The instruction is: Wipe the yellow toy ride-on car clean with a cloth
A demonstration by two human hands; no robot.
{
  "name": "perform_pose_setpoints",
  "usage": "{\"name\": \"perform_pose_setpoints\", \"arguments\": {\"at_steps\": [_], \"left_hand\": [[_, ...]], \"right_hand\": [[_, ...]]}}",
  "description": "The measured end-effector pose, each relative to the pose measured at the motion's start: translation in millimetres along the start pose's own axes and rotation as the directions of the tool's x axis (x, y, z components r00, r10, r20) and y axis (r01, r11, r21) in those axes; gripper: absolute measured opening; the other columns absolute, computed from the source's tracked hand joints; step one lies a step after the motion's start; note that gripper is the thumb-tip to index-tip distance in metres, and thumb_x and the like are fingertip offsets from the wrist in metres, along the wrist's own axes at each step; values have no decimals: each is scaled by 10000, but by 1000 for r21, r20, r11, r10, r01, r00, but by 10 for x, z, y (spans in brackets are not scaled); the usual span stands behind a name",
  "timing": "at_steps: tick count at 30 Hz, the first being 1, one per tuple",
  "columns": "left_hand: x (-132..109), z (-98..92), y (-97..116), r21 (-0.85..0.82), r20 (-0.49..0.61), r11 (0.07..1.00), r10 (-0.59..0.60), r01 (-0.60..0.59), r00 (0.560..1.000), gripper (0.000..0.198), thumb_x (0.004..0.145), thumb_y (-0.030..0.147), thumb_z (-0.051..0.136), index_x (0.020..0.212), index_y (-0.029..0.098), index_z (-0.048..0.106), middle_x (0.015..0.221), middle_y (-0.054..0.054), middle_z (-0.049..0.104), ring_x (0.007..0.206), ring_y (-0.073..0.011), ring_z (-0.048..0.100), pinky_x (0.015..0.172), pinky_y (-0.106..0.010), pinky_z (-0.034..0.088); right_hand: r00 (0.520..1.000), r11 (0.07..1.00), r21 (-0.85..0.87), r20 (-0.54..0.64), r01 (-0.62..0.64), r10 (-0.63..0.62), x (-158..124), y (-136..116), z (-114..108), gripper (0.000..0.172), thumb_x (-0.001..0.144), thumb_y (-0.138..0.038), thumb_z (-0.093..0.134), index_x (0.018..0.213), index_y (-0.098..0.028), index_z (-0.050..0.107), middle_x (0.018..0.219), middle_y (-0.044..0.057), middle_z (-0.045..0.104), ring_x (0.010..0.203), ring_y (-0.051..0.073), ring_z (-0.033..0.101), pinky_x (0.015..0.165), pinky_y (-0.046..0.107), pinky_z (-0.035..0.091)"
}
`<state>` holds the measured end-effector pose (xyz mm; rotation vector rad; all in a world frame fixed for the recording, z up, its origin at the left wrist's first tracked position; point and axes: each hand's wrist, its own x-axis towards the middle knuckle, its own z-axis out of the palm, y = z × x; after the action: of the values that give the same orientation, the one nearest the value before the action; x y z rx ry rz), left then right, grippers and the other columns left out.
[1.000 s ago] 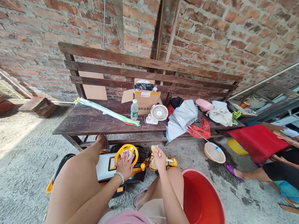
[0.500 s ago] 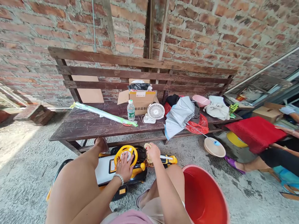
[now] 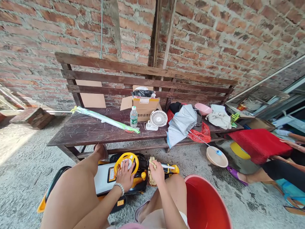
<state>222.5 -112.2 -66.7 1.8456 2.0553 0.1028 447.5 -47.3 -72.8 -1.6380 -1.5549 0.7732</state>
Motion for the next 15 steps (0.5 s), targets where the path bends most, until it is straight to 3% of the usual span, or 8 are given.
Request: {"name": "perform_pose_setpoints", "arguments": {"at_steps": [3, 6, 10, 12, 15], "left_hand": [[-7, -33, 5, -12, 14, 1000, 17, -16, 1000, 706, 987, 341, 528, 1683, 299, 418, 1829, -102, 173, 1696, -368, 113, 1316, -619, 194], [-27, -89, 36, 8, 8, 1000, 8, -8, 1000, 688, 996, 332, 527, 1677, 301, 431, 1829, -105, 177, 1698, -352, 119, 1322, -602, 201], [-45, -150, 75, 28, 20, 1000, -14, 13, 1000, 683, 1001, 325, 528, 1677, 304, 432, 1832, -102, 157, 1700, -349, 109, 1317, -600, 226], [-49, -165, 75, 16, 35, 1000, -8, 8, 999, 690, 997, 319, 530, 1679, 302, 429, 1833, -98, 149, 1699, -354, 107, 1320, -603, 223], [-46, -160, 55, -14, 53, 1000, 5, -4, 999, 698, 994, 320, 530, 1683, 310, 419, 1835, -83, 139, 1702, -346, 95, 1327, -596, 217]], "right_hand": [[999, 998, 52, 21, -39, 38, -100, -51, -61, 447, 848, -596, 635, 985, -209, 811, 1012, 129, 802, 985, 318, 742, 971, 474, 584], [997, 998, 43, -60, 48, -45, -157, -218, -85, 428, 902, -569, 621, 1049, -217, 813, 1087, 127, 770, 1048, 299, 727, 977, 434, 584], [975, 965, -137, 37, 222, -219, -117, -471, -29, 293, 939, -423, 624, 1090, -255, 811, 1232, 104, 692, 1070, 258, 701, 940, 371, 579], [972, 940, -249, 96, 233, -216, -55, -503, 32, 248, 912, -367, 630, 1054, -271, 810, 1195, 94, 683, 1033, 252, 689, 916, 367, 574], [982, 938, -290, 86, 187, -169, 77, -412, 124, 275, 909, -390, 593, 1061, -277, 792, 1143, 90, 693, 975, 253, 682, 891, 377, 569]]}}
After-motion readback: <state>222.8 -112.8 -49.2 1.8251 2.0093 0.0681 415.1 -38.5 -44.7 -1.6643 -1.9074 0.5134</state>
